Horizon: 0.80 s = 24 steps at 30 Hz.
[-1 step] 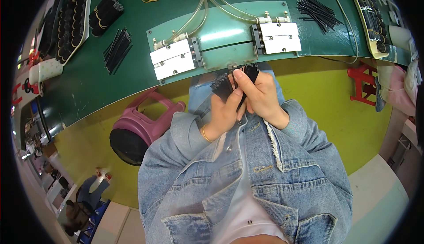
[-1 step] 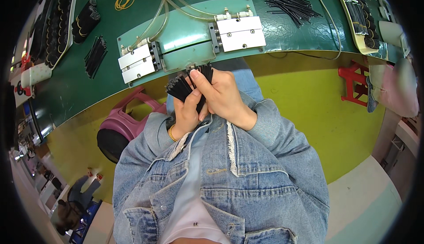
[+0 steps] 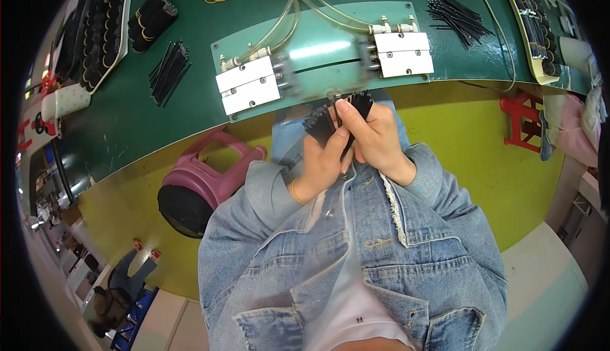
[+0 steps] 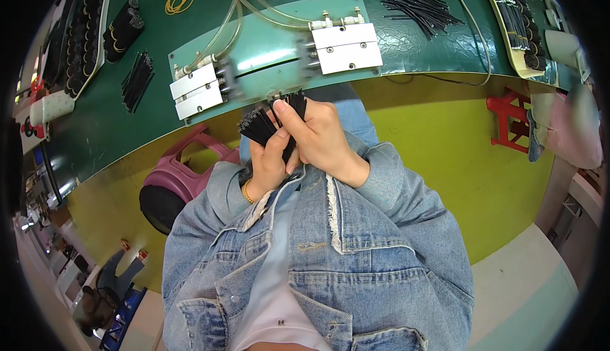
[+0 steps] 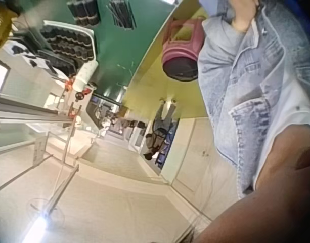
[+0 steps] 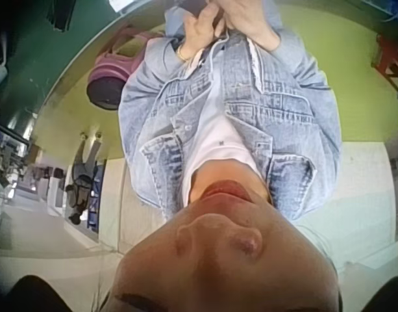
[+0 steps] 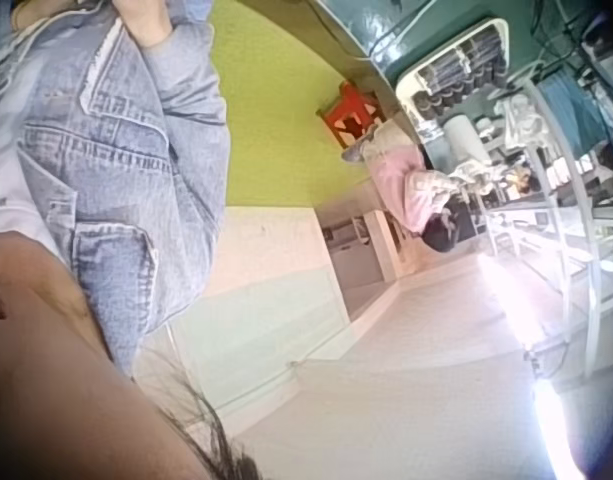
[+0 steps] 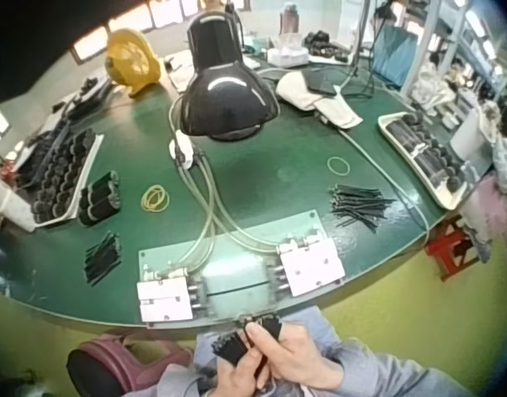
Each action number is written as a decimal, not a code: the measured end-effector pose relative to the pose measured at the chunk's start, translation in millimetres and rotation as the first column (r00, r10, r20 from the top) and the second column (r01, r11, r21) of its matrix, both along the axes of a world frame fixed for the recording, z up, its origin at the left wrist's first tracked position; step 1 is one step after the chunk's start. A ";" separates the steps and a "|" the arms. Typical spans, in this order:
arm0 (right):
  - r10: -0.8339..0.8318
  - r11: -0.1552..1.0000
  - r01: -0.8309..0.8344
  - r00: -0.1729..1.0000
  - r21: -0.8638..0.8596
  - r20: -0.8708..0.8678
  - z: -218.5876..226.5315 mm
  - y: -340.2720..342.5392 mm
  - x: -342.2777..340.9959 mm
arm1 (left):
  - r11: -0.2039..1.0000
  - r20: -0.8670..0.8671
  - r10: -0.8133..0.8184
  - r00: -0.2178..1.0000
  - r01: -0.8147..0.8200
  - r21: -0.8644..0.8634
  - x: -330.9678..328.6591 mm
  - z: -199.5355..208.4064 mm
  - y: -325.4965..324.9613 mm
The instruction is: Manually inserting small wires into plastic connector housings at an assembly workstation.
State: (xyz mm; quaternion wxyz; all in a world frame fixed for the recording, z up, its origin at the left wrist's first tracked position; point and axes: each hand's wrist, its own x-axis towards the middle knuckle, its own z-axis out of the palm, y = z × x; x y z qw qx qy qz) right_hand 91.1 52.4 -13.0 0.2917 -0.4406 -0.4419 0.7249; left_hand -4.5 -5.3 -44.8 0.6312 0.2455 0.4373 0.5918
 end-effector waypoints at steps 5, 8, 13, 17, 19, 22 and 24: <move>0.001 1.000 -0.001 1.000 -0.004 0.003 1.0 -0.1 -0.6 | 1.000 -0.002 -0.017 1.000 0.017 -0.003 -1.5 0.1 -0.2; -0.003 1.000 0.003 1.000 -0.006 0.010 0.5 -1.7 -0.9 | 1.000 -0.023 -0.022 0.999 0.022 -0.021 -1.3 3.8 -0.2; -0.021 1.000 0.021 1.000 -0.003 0.016 -4.4 -8.3 0.2 | 1.000 -0.025 -0.027 0.999 0.027 -0.001 0.4 2.1 -5.1; -0.026 1.000 0.026 0.999 0.001 0.030 -6.4 -7.0 2.1 | 1.000 -0.025 -0.027 0.999 0.028 0.008 1.7 0.9 -2.9; -0.031 1.000 0.031 0.998 -0.004 0.049 -8.4 -1.9 3.1 | 0.999 -0.014 -0.051 0.999 0.050 -0.014 1.9 -1.9 2.3; -0.024 0.999 0.023 0.999 0.043 0.029 2.3 -2.5 -2.7 | 0.999 -0.057 -0.038 0.998 0.037 -0.011 -3.0 9.3 -0.7; -0.018 0.997 0.017 1.000 0.073 0.023 2.3 3.8 -7.5 | 0.999 -0.074 -0.037 0.997 0.035 -0.024 -6.1 4.1 3.7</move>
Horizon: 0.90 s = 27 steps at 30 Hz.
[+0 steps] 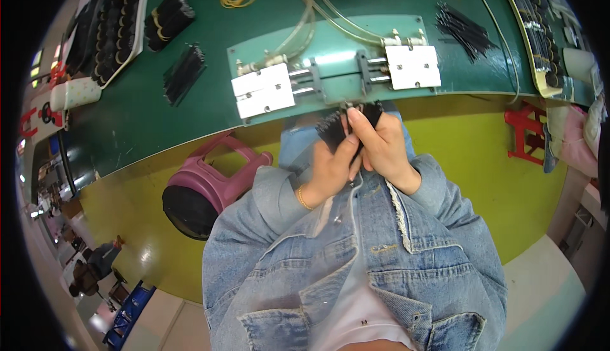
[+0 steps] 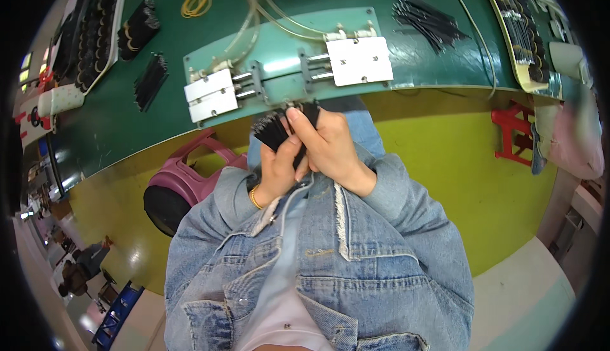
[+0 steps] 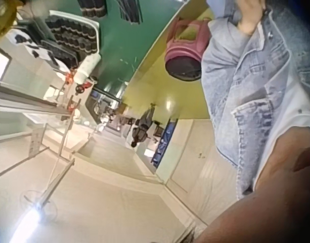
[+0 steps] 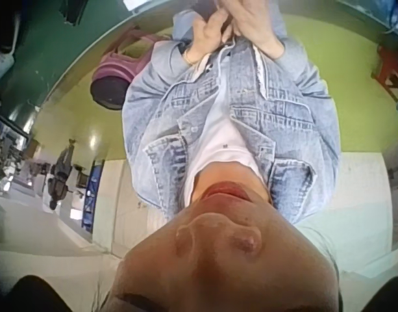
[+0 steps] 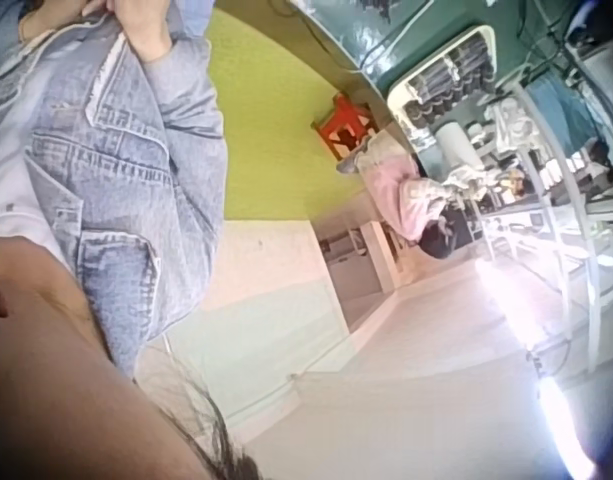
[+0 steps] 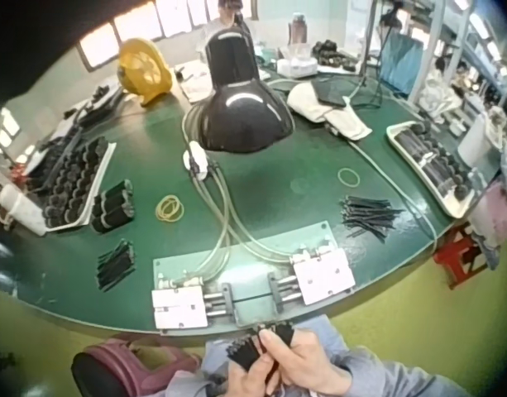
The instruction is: Manually inserting small wires into plastic connector housings at an assembly workstation.
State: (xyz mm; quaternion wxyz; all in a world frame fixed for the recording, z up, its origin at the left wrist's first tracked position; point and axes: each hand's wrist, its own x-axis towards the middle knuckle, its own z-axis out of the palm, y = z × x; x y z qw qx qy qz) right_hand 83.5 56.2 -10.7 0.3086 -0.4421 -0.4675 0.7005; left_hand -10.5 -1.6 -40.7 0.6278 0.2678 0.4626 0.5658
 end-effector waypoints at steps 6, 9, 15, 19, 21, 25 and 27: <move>0.003 1.000 -0.001 0.987 -0.014 0.159 5.3 -8.1 -3.6 | 0.995 0.095 0.032 0.995 -0.022 -0.099 -4.0 7.1 -12.3; -0.156 0.987 0.154 0.986 0.035 0.052 -14.8 -20.3 9.4 | 0.996 0.057 0.074 0.996 -0.077 0.048 11.9 4.7 -11.9; -0.156 0.959 0.179 0.981 0.221 -0.117 -30.6 -30.0 8.6 | 0.975 -0.047 0.072 0.996 -0.061 0.212 10.9 4.5 -24.0; -0.154 0.980 0.147 0.987 0.134 0.038 -7.1 -36.2 5.7 | 0.962 -0.043 0.068 0.997 -0.054 0.268 10.2 5.1 -24.5; -0.129 0.980 0.125 0.992 0.156 0.017 -7.7 -37.1 6.8 | 0.963 -0.017 0.037 0.999 -0.031 0.267 10.8 4.6 -26.6; -0.125 0.979 0.125 0.992 0.158 -0.010 -4.9 -42.0 7.8 | 0.961 -0.023 0.012 1.000 -0.005 0.277 11.7 9.3 -29.9; -0.126 0.980 0.128 0.992 0.153 -0.022 -4.4 -47.0 8.8 | 0.952 -0.029 0.064 0.997 -0.053 0.302 18.1 11.0 -34.6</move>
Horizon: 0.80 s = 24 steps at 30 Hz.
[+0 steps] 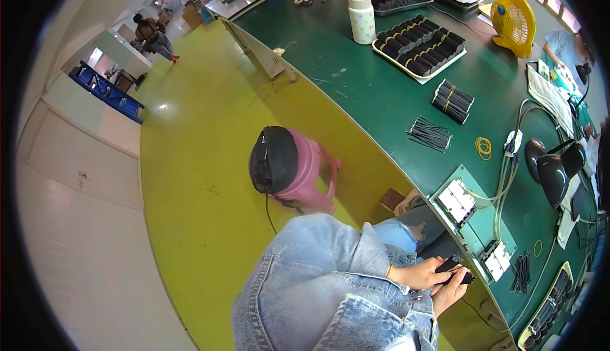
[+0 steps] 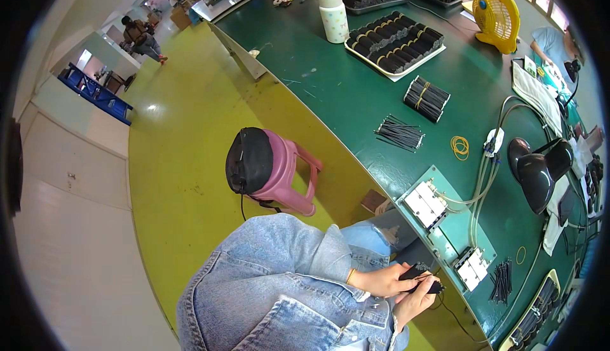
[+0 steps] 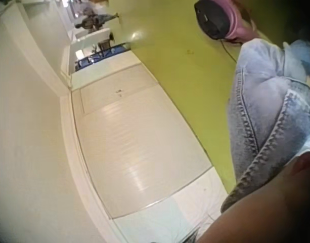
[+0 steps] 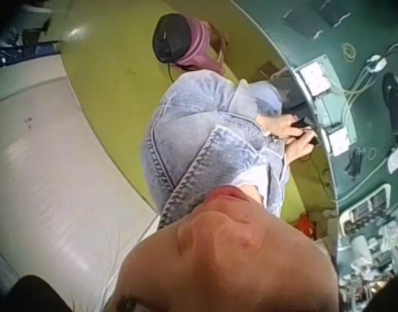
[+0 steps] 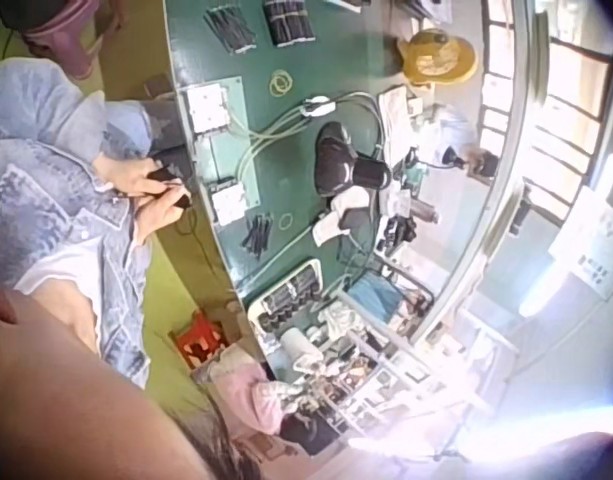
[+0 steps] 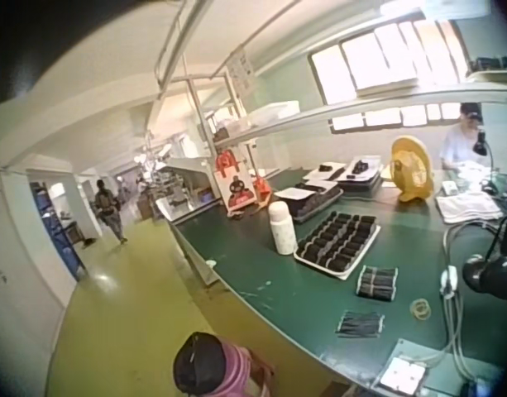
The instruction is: Manually inserting small wires into plastic connector housings at an assembly workstation.
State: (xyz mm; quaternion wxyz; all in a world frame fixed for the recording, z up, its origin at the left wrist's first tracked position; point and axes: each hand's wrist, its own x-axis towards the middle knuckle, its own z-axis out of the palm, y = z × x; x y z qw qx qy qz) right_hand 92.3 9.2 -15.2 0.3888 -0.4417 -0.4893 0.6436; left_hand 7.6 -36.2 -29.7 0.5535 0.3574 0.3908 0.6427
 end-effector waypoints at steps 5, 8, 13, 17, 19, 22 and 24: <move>-0.013 1.000 0.014 0.998 0.017 -0.067 -5.5 -9.0 3.2 | 1.000 -0.011 -0.007 1.000 0.007 -0.014 -0.6 7.4 -12.8; 0.007 0.999 -0.001 0.993 0.051 -0.114 -7.9 -12.5 8.5 | 0.999 -0.018 0.004 1.000 -0.005 -0.033 -1.0 19.4 -21.4; 0.004 1.000 0.000 0.991 0.030 -0.137 -14.9 -19.8 19.4 | 0.999 -0.051 0.024 0.998 -0.026 -0.039 7.6 20.6 -28.1; -0.015 1.000 0.017 0.987 0.013 -0.158 -16.0 -23.3 28.0 | 0.997 0.073 0.053 0.996 -0.049 -0.054 15.9 19.4 -28.3; 0.060 0.998 -0.055 0.983 0.029 -0.172 -4.7 -26.0 25.2 | 0.979 0.059 -0.026 0.998 0.037 -0.202 14.5 7.2 -32.6; 0.086 0.996 -0.091 0.977 -0.020 -0.194 7.3 -24.4 25.9 | 0.953 0.049 -0.120 0.992 0.129 -0.275 16.1 1.6 -35.7; 0.024 0.997 -0.040 0.973 -0.065 -0.230 8.0 -22.5 27.7 | 0.955 -0.009 -0.058 0.998 0.053 -0.291 14.9 1.8 -29.9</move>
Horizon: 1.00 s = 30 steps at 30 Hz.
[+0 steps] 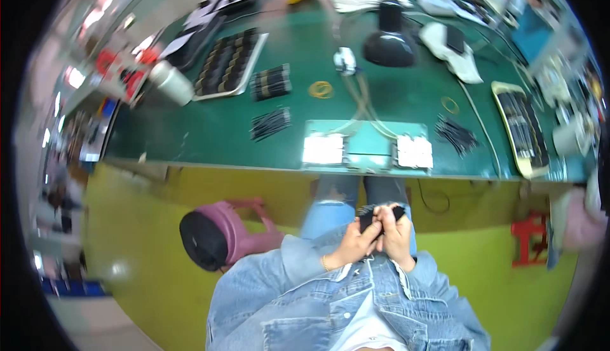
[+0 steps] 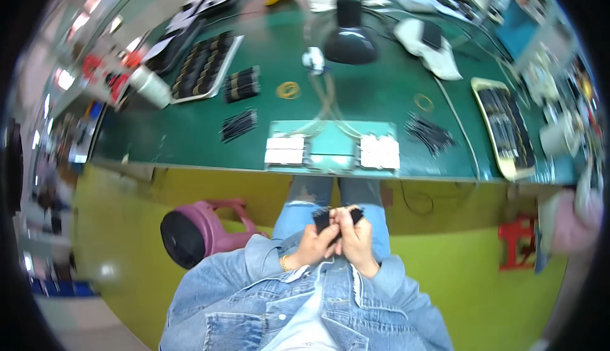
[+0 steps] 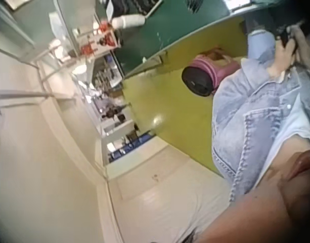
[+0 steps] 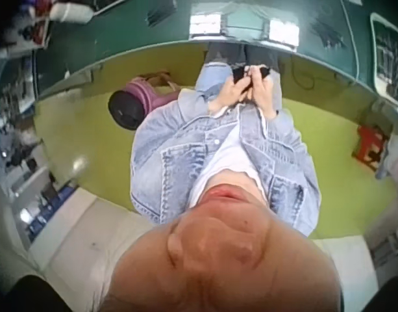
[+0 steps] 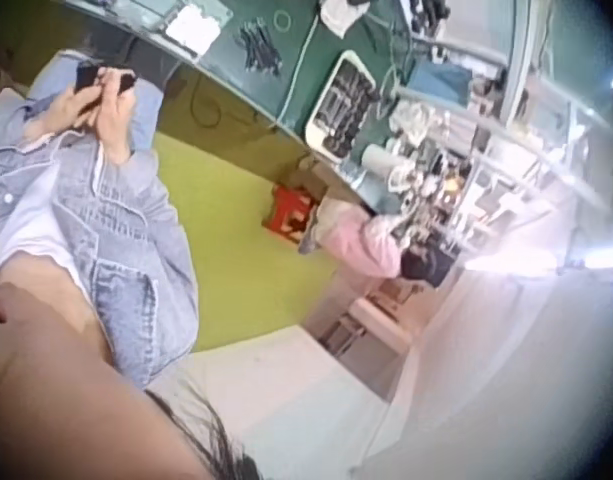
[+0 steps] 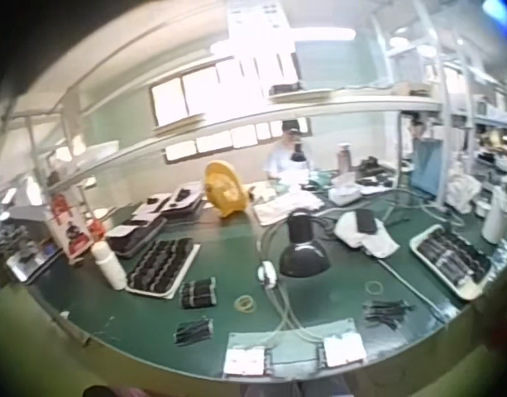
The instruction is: Manually inserting small wires into plastic connector housings at an assembly workstation.
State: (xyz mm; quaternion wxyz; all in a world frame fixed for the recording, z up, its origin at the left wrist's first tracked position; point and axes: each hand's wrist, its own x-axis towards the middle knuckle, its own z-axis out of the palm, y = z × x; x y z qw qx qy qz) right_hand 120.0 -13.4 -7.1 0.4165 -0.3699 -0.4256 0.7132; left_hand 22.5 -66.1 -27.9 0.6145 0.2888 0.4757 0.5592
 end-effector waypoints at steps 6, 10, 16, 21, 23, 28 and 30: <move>0.081 0.997 -0.080 0.997 0.009 -0.008 -3.5 -0.3 11.7 | 0.998 0.010 -0.050 0.999 0.049 0.030 6.4 10.7 5.8; 0.092 0.995 -0.094 0.995 -0.042 -0.039 -4.1 -1.6 13.3 | 0.998 0.041 -0.045 0.998 0.043 0.052 8.6 8.5 6.1; 0.131 0.989 -0.133 0.991 -0.059 -0.033 -5.0 -3.8 11.0 | 0.998 0.014 -0.052 0.999 0.052 0.023 2.6 6.1 2.5; 0.134 0.990 -0.136 0.990 -0.048 -0.042 -0.9 -0.4 9.7 | 0.997 0.033 -0.070 0.997 0.068 0.041 -0.7 5.5 5.1; 0.137 0.990 -0.138 0.990 -0.033 -0.035 -0.8 -1.7 10.1 | 0.997 0.027 -0.066 0.997 0.064 0.046 -0.7 5.2 2.2; 0.130 0.991 -0.130 0.991 -0.011 -0.029 1.2 -1.7 9.8 | 0.996 0.005 -0.078 0.997 0.077 0.041 -0.9 7.6 2.4; 0.125 0.992 -0.126 0.992 -0.022 -0.033 4.3 -2.1 10.4 | 0.996 0.008 -0.083 0.997 0.082 0.035 -0.1 11.8 2.5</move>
